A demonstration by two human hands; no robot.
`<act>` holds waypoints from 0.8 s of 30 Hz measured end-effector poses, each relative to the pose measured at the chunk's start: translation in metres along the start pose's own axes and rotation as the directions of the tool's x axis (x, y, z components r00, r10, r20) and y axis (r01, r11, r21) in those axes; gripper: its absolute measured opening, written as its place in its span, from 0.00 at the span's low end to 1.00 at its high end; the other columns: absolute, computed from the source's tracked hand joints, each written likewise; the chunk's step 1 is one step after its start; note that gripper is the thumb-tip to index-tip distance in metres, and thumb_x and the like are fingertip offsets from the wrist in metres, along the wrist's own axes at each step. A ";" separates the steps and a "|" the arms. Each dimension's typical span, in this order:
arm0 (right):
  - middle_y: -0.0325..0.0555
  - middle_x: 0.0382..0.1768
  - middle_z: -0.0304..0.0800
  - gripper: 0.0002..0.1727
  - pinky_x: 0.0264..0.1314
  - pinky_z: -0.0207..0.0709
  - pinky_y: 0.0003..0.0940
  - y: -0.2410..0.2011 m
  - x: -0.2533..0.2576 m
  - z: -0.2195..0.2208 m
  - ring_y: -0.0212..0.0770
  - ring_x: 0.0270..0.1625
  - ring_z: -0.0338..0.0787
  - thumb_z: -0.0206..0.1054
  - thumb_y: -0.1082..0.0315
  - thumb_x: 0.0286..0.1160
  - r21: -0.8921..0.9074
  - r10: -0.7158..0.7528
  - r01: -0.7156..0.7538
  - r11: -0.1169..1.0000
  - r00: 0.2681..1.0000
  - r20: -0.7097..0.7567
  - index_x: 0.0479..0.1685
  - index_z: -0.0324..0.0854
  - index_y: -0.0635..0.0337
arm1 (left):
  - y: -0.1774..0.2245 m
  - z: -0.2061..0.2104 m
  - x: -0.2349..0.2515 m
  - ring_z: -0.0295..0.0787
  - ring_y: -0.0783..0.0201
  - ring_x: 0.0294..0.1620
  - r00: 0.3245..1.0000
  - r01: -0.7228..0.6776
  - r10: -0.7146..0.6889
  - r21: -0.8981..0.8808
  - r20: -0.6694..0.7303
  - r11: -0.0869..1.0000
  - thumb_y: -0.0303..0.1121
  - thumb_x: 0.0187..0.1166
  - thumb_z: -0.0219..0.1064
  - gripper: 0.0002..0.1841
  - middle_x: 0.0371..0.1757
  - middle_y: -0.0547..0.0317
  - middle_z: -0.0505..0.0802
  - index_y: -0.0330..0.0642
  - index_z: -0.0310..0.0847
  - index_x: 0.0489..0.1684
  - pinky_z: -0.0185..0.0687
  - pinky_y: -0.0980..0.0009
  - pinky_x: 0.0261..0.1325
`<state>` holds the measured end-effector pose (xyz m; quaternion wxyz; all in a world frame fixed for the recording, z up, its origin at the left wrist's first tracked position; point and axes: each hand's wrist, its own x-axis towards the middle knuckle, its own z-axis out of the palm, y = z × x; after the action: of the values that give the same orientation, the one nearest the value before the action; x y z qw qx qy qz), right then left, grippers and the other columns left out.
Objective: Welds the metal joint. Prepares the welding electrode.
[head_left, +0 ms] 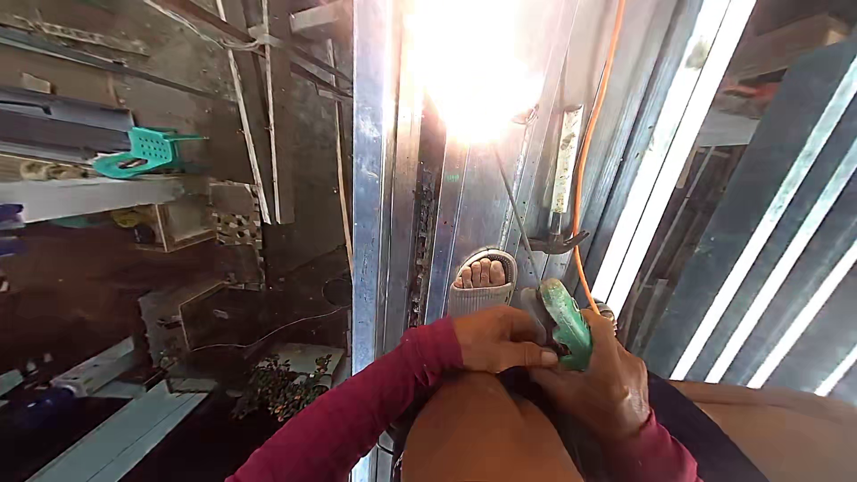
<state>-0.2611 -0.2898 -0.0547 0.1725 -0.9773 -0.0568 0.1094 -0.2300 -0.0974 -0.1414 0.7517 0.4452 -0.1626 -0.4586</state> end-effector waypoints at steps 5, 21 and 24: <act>0.53 0.31 0.92 0.46 0.19 0.79 0.42 0.001 0.000 0.001 0.45 0.23 0.89 0.77 0.35 0.43 -0.003 -0.005 0.005 1.000 1.000 0.000 0.52 0.81 0.70 | 0.003 0.000 0.000 0.83 0.82 0.31 1.000 0.024 -0.024 -0.003 0.004 1.000 0.38 0.84 0.66 0.13 0.31 0.66 0.89 0.35 0.85 0.40 0.80 0.81 0.39; 0.52 0.31 0.92 0.44 0.19 0.78 0.41 0.003 -0.001 0.002 0.44 0.24 0.89 0.78 0.37 0.42 0.013 0.012 -0.012 1.000 1.000 0.001 0.51 0.82 0.69 | 0.001 0.001 0.001 0.84 0.79 0.34 0.998 0.056 -0.055 0.024 -0.009 0.998 0.41 0.84 0.67 0.15 0.32 0.65 0.89 0.35 0.85 0.38 0.80 0.79 0.41; 0.51 0.30 0.91 0.45 0.19 0.78 0.40 0.002 -0.001 0.003 0.43 0.23 0.88 0.78 0.36 0.41 0.008 0.013 -0.013 1.000 1.000 -0.004 0.51 0.82 0.70 | -0.001 0.001 0.001 0.84 0.79 0.34 0.998 0.054 -0.054 0.032 -0.011 0.998 0.41 0.83 0.67 0.15 0.32 0.64 0.89 0.35 0.85 0.37 0.80 0.78 0.41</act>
<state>-0.2627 -0.2914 -0.0579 0.1756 -0.9772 -0.0498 0.1088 -0.2304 -0.0990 -0.1417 0.7325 0.4638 -0.1544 -0.4739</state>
